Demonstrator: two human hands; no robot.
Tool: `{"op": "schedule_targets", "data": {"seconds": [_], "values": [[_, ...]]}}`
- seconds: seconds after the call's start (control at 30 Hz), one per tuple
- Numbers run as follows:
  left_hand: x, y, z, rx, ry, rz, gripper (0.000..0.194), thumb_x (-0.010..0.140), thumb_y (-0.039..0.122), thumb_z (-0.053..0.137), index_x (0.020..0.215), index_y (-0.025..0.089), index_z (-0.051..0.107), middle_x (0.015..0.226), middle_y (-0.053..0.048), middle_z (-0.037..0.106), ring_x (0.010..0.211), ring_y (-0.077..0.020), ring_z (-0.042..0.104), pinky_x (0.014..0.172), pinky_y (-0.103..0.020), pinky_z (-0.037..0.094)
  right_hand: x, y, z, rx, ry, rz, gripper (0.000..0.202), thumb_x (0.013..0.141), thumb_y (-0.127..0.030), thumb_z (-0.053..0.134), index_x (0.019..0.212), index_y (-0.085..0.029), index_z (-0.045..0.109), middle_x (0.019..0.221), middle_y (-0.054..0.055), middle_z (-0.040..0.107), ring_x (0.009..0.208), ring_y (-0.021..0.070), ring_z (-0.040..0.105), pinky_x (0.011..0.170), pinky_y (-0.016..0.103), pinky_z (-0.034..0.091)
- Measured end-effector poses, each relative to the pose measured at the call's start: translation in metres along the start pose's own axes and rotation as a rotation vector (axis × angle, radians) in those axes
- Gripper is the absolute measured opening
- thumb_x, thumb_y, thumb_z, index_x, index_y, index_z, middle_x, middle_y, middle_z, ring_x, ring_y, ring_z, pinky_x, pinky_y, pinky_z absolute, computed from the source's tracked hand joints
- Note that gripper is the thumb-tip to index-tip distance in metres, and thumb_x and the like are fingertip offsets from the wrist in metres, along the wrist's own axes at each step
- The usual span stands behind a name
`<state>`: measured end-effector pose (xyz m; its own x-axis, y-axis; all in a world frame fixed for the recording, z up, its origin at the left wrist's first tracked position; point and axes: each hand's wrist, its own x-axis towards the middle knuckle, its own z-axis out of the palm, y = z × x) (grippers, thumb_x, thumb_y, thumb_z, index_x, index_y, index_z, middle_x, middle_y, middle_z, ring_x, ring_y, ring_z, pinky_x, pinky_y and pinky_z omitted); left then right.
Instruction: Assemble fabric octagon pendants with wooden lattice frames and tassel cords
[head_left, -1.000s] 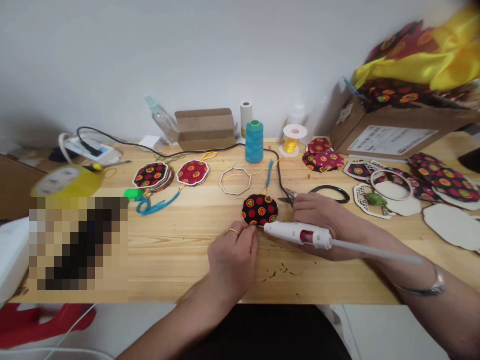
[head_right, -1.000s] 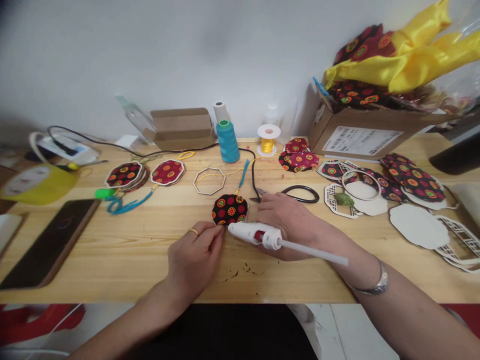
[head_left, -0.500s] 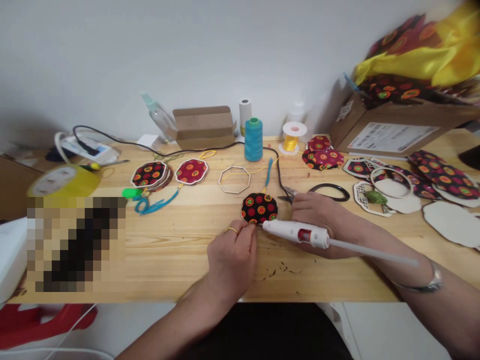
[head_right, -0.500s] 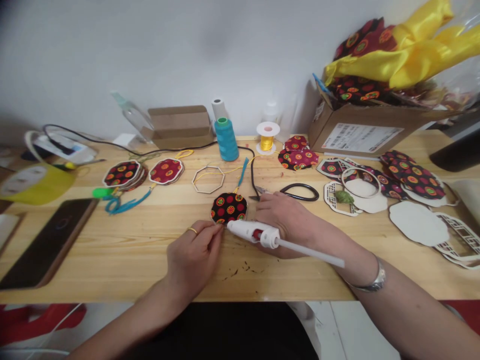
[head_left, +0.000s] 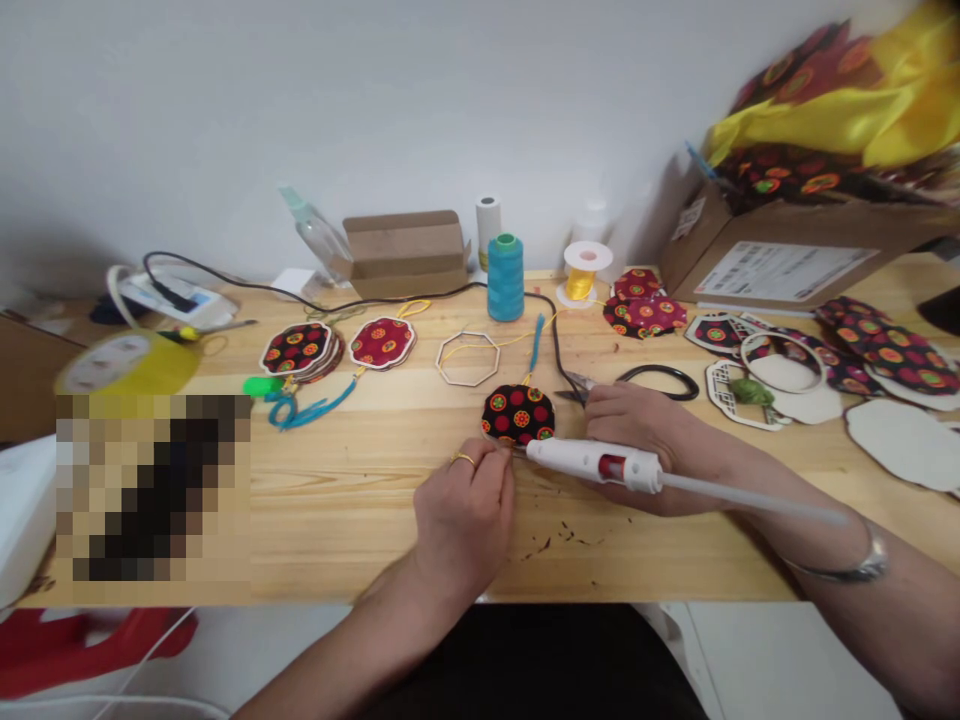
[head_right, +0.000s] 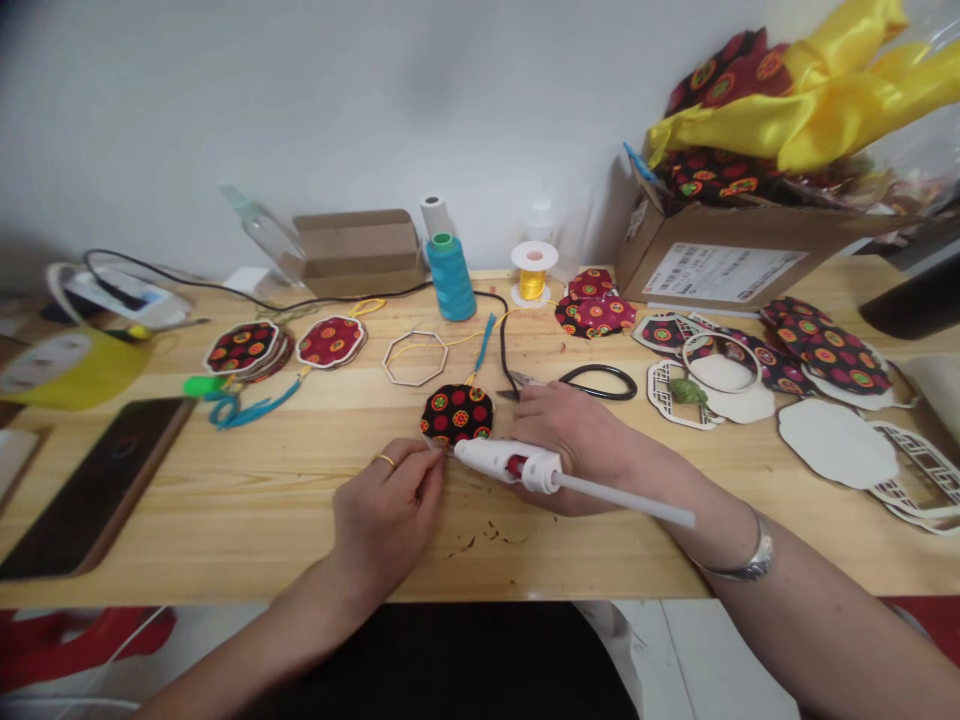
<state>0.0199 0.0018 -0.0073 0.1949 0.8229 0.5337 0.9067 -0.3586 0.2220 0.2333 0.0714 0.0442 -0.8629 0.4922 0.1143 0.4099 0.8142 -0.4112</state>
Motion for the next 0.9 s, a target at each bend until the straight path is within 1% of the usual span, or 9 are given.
{"op": "schedule_targets", "data": {"seconds": [0.1, 0.37, 0.6, 0.8, 0.9], "values": [[-0.0006, -0.0004, 0.0006, 0.006, -0.006, 0.001, 0.013, 0.083, 0.012, 0.054, 0.084, 0.015, 0.067, 0.08, -0.003, 0.07, 0.067, -0.0158, 0.067, 0.055, -0.025, 0.047, -0.0006, -0.0008, 0.0, 0.02, 0.01, 0.0, 0.017, 0.082, -0.026, 0.051, 0.066, -0.02, 0.046, 0.064, 0.0, 0.052, 0.065, 0.0147, 0.043, 0.072, 0.032, 0.035], [-0.0007, -0.001, 0.0015, 0.005, 0.013, 0.014, 0.012, 0.082, 0.012, 0.056, 0.084, 0.015, 0.067, 0.081, -0.003, 0.071, 0.066, -0.0163, 0.067, 0.055, -0.026, 0.047, -0.0016, 0.0019, 0.0032, -0.013, -0.018, 0.017, 0.021, 0.08, -0.032, 0.052, 0.064, -0.02, 0.046, 0.062, 0.001, 0.052, 0.065, 0.0154, 0.041, 0.068, 0.032, 0.034], [0.0, -0.0001, -0.0004, 0.019, 0.016, 0.014, 0.012, 0.083, 0.012, 0.056, 0.081, 0.016, 0.067, 0.078, -0.003, 0.07, 0.065, -0.0155, 0.066, 0.054, -0.025, 0.046, 0.0004, -0.0002, 0.0005, -0.003, 0.027, 0.016, 0.022, 0.081, -0.028, 0.051, 0.062, -0.02, 0.043, 0.06, 0.0, 0.05, 0.062, 0.0144, 0.039, 0.067, 0.032, 0.034], [-0.001, -0.0004, 0.0006, 0.02, 0.016, 0.007, 0.012, 0.083, 0.013, 0.056, 0.082, 0.016, 0.068, 0.079, -0.003, 0.07, 0.065, -0.0151, 0.066, 0.056, -0.024, 0.046, 0.0008, 0.0016, 0.0037, -0.008, 0.008, 0.01, 0.02, 0.077, -0.033, 0.053, 0.064, -0.021, 0.044, 0.063, 0.0, 0.052, 0.064, 0.0154, 0.042, 0.066, 0.032, 0.034], [-0.0012, -0.0006, 0.0008, 0.022, 0.011, 0.004, 0.013, 0.083, 0.013, 0.056, 0.083, 0.016, 0.068, 0.079, -0.003, 0.07, 0.065, -0.0158, 0.066, 0.054, -0.025, 0.046, 0.0008, 0.0011, 0.002, -0.04, 0.017, 0.017, 0.021, 0.077, -0.032, 0.052, 0.062, -0.021, 0.043, 0.061, 0.0, 0.05, 0.062, 0.0151, 0.041, 0.064, 0.032, 0.032]]}}
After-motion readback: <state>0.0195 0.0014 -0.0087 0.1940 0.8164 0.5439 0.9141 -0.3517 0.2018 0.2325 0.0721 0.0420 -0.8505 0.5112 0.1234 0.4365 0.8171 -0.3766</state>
